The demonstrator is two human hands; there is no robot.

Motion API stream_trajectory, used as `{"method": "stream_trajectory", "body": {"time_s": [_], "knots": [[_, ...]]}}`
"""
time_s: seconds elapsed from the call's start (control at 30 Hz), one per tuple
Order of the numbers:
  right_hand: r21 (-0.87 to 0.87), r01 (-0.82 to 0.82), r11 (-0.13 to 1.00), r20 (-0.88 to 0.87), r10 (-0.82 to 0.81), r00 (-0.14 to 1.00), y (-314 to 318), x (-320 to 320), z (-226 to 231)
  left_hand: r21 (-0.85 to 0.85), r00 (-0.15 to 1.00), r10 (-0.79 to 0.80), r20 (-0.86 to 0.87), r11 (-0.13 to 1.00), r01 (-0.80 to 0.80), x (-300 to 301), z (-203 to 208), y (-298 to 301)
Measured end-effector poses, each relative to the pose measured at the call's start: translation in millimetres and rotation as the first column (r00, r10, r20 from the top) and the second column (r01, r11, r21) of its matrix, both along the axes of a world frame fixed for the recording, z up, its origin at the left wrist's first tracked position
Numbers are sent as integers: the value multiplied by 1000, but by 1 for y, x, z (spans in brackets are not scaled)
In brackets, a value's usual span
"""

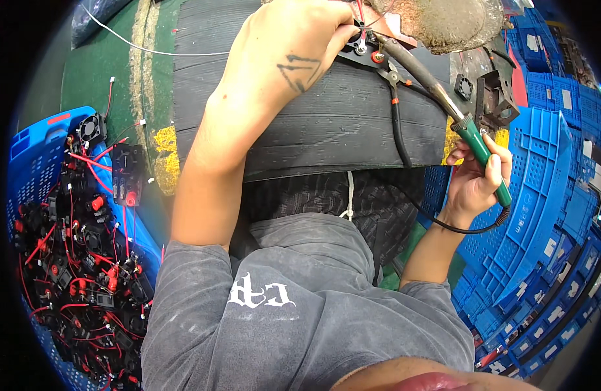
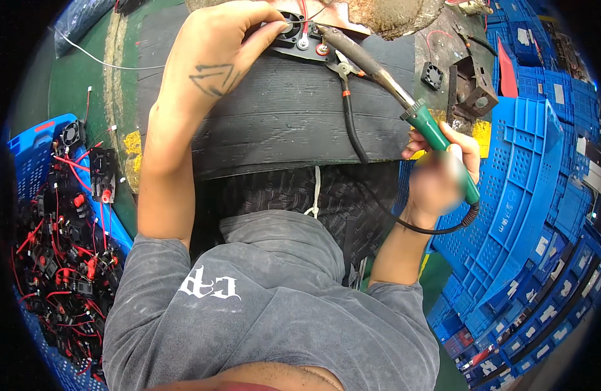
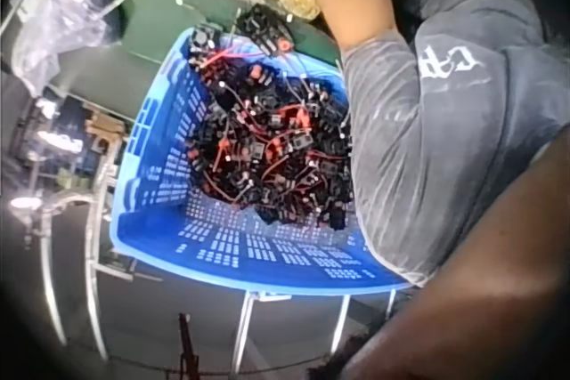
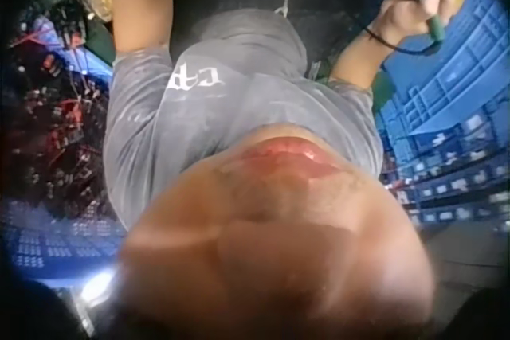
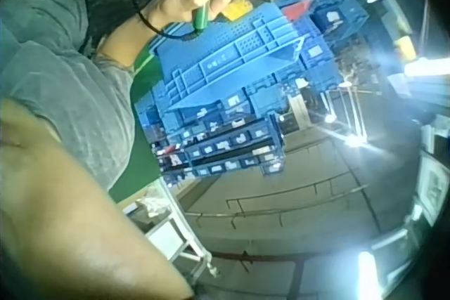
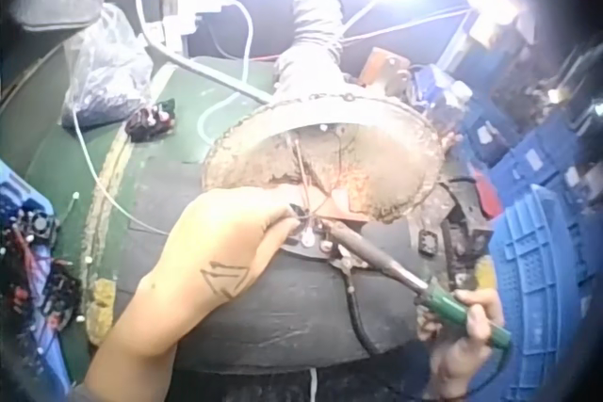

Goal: Soldering electrical wires to small cooling fans at a factory assembly station.

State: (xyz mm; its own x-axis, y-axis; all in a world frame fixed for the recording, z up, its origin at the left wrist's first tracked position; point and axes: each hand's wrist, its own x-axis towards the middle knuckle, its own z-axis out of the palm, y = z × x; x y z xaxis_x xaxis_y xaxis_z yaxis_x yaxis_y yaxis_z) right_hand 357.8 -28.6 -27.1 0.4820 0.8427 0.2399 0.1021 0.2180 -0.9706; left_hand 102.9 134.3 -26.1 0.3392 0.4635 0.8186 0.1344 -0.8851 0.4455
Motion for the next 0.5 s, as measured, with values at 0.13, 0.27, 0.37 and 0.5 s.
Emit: {"method": "stream_trajectory", "body": {"time_s": [0.13,0.27,0.37,0.5], "knots": [[-3,12,1000,-34,-12,999,0,1,-7,-7,1000,11,-11,1000,-11,-2,1,-1],[53,18,998,-74,-14,997,-4,-5,-15,-16,1000,28,-3,999,-28,-2,-1,-1],[93,88,992,-108,-78,991,-8,-6,-16,-16,1000,25,2,1000,-25,-2,-2,0],[72,102,992,-78,-97,992,-13,2,-17,-398,960,18,-278,908,-132,-1,27,-14]]}}
